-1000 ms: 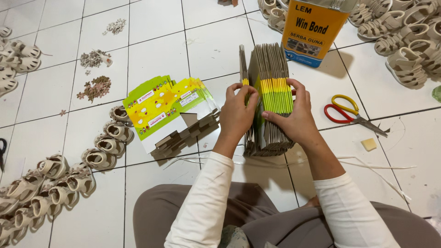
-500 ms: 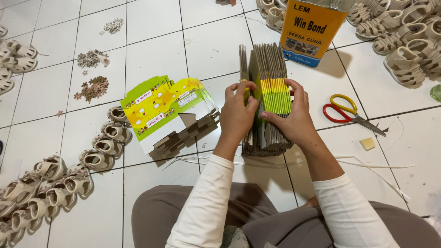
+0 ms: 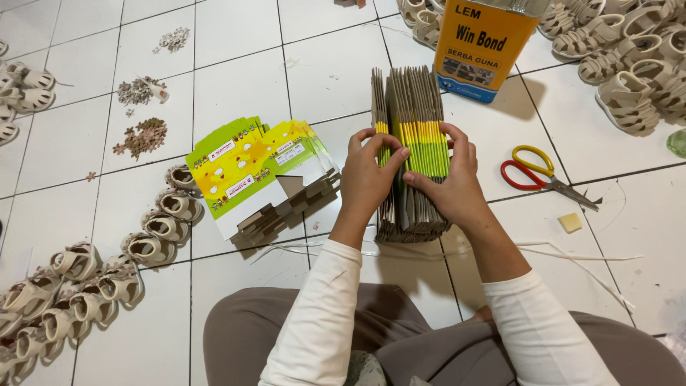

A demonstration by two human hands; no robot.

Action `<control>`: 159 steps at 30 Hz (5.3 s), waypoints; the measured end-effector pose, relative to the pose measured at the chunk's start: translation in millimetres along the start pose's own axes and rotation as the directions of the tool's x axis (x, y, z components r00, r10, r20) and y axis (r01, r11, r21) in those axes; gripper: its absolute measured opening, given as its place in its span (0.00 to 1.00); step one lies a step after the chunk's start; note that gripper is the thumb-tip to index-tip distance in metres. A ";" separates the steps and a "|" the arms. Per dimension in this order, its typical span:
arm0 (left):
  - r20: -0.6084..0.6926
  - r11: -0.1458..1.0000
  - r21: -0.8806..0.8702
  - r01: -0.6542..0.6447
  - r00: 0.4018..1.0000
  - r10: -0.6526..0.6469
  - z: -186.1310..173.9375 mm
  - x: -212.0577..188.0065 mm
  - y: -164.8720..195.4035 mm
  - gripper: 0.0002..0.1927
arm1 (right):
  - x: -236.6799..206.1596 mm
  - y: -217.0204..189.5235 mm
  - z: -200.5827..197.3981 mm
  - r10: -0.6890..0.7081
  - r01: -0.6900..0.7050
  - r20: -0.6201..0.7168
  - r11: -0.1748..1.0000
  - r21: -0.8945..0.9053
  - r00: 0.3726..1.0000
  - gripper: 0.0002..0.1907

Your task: The person gathers flat cardboard shoe boxes, stacks them, and ties the stacks together with white string. The person also moves a tool tray and a glue container aside to clear the workspace.

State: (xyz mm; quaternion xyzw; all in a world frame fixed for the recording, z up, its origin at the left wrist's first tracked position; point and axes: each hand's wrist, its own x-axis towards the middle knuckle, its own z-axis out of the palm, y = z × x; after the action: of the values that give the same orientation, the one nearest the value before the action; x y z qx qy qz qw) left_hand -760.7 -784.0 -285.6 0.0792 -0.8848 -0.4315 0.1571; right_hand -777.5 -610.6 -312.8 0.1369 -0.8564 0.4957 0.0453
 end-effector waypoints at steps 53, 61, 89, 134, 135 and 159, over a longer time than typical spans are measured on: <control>0.024 0.999 0.036 0.023 0.999 -0.024 4.7 -7.1 11.0 0.11 | -2.1 4.8 3.4 0.023 -0.023 0.003 0.999 0.032 1.000 0.41; 0.020 0.996 0.023 0.089 0.996 -0.090 4.3 -9.8 15.3 0.10 | -2.7 4.4 1.6 0.029 -0.029 0.003 0.999 0.018 1.000 0.40; -0.026 0.999 0.044 -0.008 1.000 0.009 17.2 -10.5 20.8 0.11 | -4.0 7.7 -0.4 0.038 -0.038 0.002 0.998 0.056 0.999 0.38; 0.004 0.995 0.102 -0.007 1.000 0.007 24.8 -12.1 37.5 0.05 | -2.6 14.2 -1.4 0.049 -0.047 -0.033 0.997 0.061 0.998 0.34; 0.000 0.995 0.100 -0.009 1.000 0.009 25.1 -12.3 38.0 0.06 | -2.7 14.0 -1.3 0.065 -0.063 -0.031 0.996 0.063 0.997 0.34; -0.007 0.999 0.045 0.003 1.000 -0.003 28.5 -12.0 45.5 0.10 | -2.6 11.5 -4.0 0.105 -0.100 -0.037 0.988 0.116 0.994 0.31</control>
State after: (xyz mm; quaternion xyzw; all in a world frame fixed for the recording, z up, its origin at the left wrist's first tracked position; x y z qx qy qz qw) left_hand -759.6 -731.7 -268.8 0.0855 -0.8937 -0.4113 0.1575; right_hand -778.5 -601.3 -320.9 0.0845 -0.8315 0.5482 0.0304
